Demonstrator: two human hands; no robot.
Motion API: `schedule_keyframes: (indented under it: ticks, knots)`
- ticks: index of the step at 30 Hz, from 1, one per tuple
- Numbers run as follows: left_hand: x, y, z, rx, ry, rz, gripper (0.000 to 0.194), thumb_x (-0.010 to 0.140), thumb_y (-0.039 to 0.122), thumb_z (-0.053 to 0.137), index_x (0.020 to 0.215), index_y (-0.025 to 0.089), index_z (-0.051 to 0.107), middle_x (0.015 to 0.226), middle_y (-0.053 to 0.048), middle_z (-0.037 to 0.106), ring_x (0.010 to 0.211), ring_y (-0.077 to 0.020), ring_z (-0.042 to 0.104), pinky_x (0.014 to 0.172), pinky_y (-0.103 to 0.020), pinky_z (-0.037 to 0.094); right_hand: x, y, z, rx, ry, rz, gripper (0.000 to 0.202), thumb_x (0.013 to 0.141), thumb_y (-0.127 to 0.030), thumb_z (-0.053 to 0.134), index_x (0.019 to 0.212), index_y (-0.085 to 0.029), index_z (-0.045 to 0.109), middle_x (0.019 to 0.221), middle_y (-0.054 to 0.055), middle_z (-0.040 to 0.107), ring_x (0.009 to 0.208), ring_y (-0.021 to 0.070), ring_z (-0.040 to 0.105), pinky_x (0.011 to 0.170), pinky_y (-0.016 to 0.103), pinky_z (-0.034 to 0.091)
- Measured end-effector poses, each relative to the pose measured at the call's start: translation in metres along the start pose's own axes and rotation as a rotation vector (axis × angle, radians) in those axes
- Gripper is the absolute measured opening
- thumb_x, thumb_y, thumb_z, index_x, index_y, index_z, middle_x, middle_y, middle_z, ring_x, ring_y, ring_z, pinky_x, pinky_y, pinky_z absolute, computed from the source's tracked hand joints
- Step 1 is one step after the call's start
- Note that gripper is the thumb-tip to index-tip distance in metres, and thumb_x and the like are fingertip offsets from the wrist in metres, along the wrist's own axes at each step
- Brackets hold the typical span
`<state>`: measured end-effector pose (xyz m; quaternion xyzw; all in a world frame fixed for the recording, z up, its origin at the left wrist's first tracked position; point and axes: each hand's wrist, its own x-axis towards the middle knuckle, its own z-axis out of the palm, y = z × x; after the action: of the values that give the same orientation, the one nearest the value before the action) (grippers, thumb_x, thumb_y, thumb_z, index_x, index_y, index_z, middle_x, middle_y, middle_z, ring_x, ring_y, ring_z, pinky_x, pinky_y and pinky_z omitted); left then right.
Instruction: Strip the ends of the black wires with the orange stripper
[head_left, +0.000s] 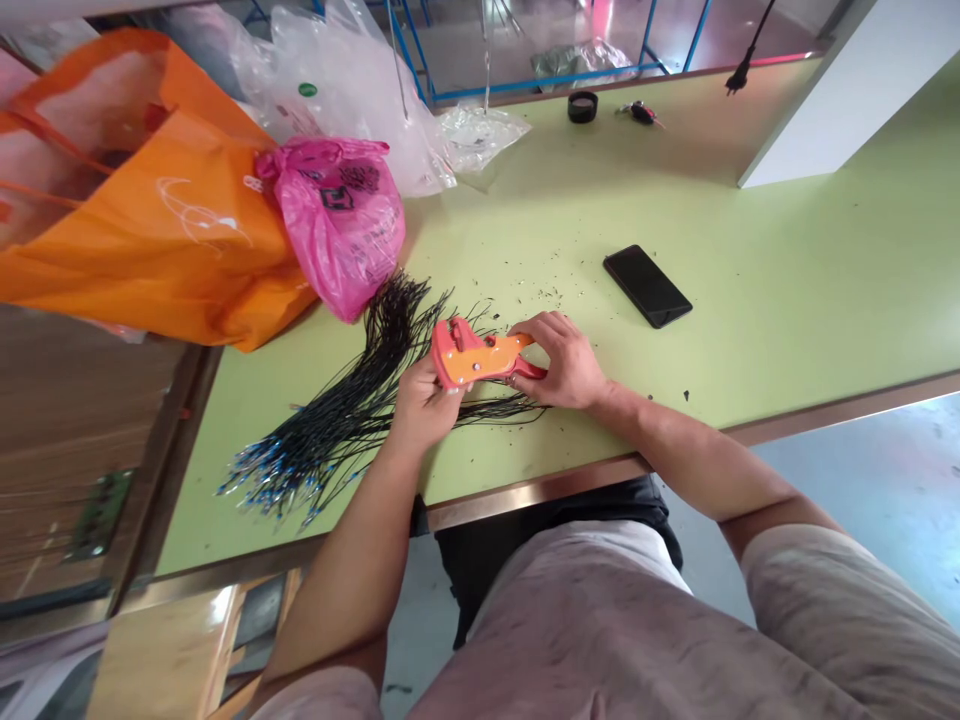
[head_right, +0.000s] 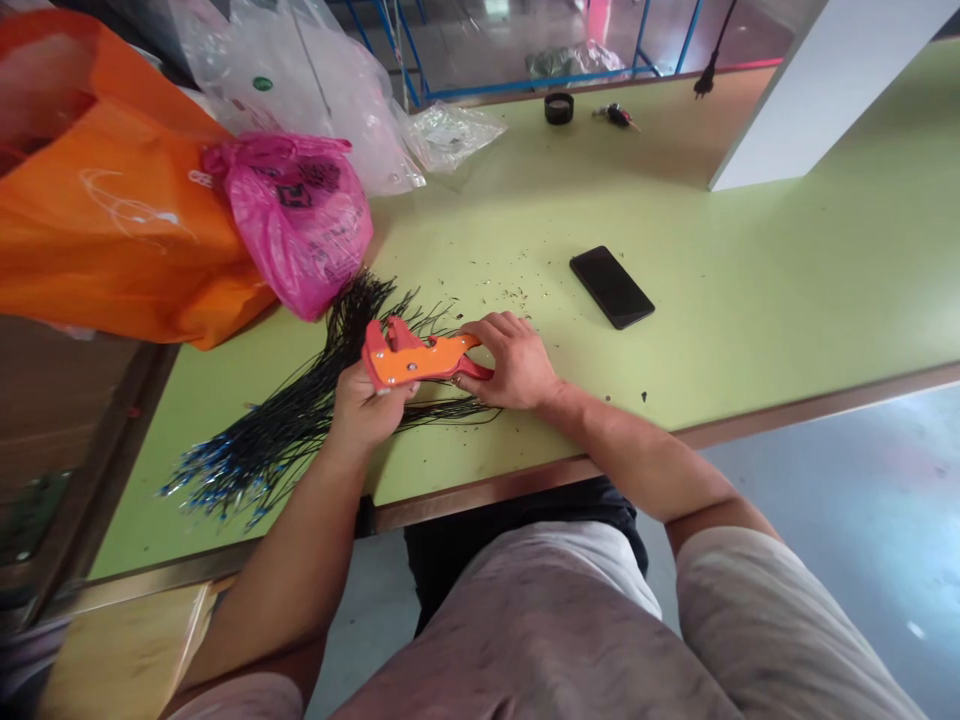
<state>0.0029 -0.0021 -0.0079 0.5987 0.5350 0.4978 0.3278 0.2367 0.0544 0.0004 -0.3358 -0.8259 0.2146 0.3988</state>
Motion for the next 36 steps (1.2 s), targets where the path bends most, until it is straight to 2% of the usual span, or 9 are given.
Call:
schedule_keyframes:
  ticks: [2,4,6,10,15,20,23,29,36]
  knots:
    - [-0.001,0.012,0.001,-0.039,0.0,-0.05,0.039,0.092,0.058,0.076,0.097,0.02,0.078,0.071,-0.001,0.068,0.057,-0.0132,0.058,0.055,-0.025,0.05,0.001,0.002,-0.001,0.134,0.008,0.151,0.054,0.087,-0.061,0.08,0.117,-0.017,0.068,0.105,0.011,0.073,0.094,0.0247,0.067,0.086,0.041,0.056]
    - [-0.002,0.022,0.002,-0.061,0.002,-0.086,0.039,0.094,0.059,0.076,0.099,0.02,0.078,0.076,-0.002,0.07,0.059,-0.0122,0.058,0.055,-0.024,0.049,0.004,0.006,-0.003,0.279,0.005,0.294,0.052,0.088,-0.061,0.081,0.113,-0.017,0.067,0.095,0.006,0.07,0.082,0.0197,0.064,0.075,0.036,0.054]
    - [-0.002,0.029,0.002,-0.078,-0.004,-0.105,0.042,0.092,0.061,0.077,0.099,0.02,0.078,0.083,-0.004,0.074,0.063,-0.0129,0.061,0.057,-0.024,0.049,0.007,0.008,-0.006,0.434,-0.011,0.366,0.048,0.089,-0.059,0.079,0.107,-0.018,0.065,0.085,0.001,0.065,0.072,0.0154,0.058,0.067,0.032,0.05]
    - [0.0,0.028,0.002,-0.087,-0.016,-0.139,0.045,0.091,0.063,0.076,0.1,0.02,0.077,0.084,-0.006,0.076,0.065,-0.015,0.062,0.057,-0.026,0.048,0.009,0.003,-0.013,0.698,-0.12,0.281,0.039,0.091,-0.053,0.078,0.102,-0.019,0.064,0.093,0.003,0.069,0.081,0.0161,0.062,0.074,0.033,0.054]
    - [0.002,0.025,0.005,-0.081,-0.005,-0.124,0.043,0.088,0.062,0.08,0.096,0.02,0.075,0.075,-0.002,0.07,0.064,-0.0148,0.06,0.061,-0.028,0.049,0.003,-0.008,-0.013,0.842,-0.331,0.162,0.038,0.092,-0.049,0.082,0.109,-0.02,0.064,0.106,0.008,0.073,0.092,0.0196,0.069,0.087,0.039,0.061]
    - [0.002,0.026,0.009,-0.191,-0.076,-0.167,0.046,0.085,0.064,0.083,0.089,0.02,0.071,0.066,0.001,0.063,0.056,-0.0133,0.054,0.055,-0.027,0.045,0.002,-0.008,-0.009,0.888,-0.341,0.087,0.035,0.094,-0.045,0.082,0.11,-0.019,0.065,0.106,0.008,0.074,0.097,0.0208,0.073,0.096,0.042,0.061]
    - [0.002,0.025,0.01,-0.221,-0.135,-0.187,0.049,0.084,0.068,0.082,0.089,0.02,0.07,0.066,0.0,0.065,0.058,-0.0145,0.057,0.055,-0.028,0.046,0.005,-0.009,-0.011,0.907,-0.383,0.068,0.034,0.095,-0.047,0.081,0.105,-0.018,0.067,0.105,0.01,0.077,0.103,0.0225,0.074,0.1,0.043,0.06]
    - [0.007,0.017,0.005,-0.1,-0.121,-0.17,0.05,0.083,0.069,0.081,0.086,0.019,0.075,0.081,-0.006,0.077,0.078,-0.021,0.071,0.079,-0.034,0.058,0.005,-0.007,-0.013,0.87,-0.435,0.119,0.037,0.091,-0.047,0.084,0.108,-0.017,0.072,0.109,0.011,0.079,0.099,0.0221,0.074,0.094,0.043,0.062]
    - [0.01,0.008,-0.001,0.023,-0.068,-0.131,0.038,0.086,0.055,0.079,0.086,0.018,0.075,0.078,-0.005,0.077,0.07,-0.019,0.067,0.068,-0.03,0.053,0.002,-0.007,-0.012,0.882,-0.492,0.177,0.034,0.089,-0.041,0.084,0.108,-0.016,0.073,0.105,0.01,0.08,0.092,0.0197,0.074,0.088,0.039,0.064]
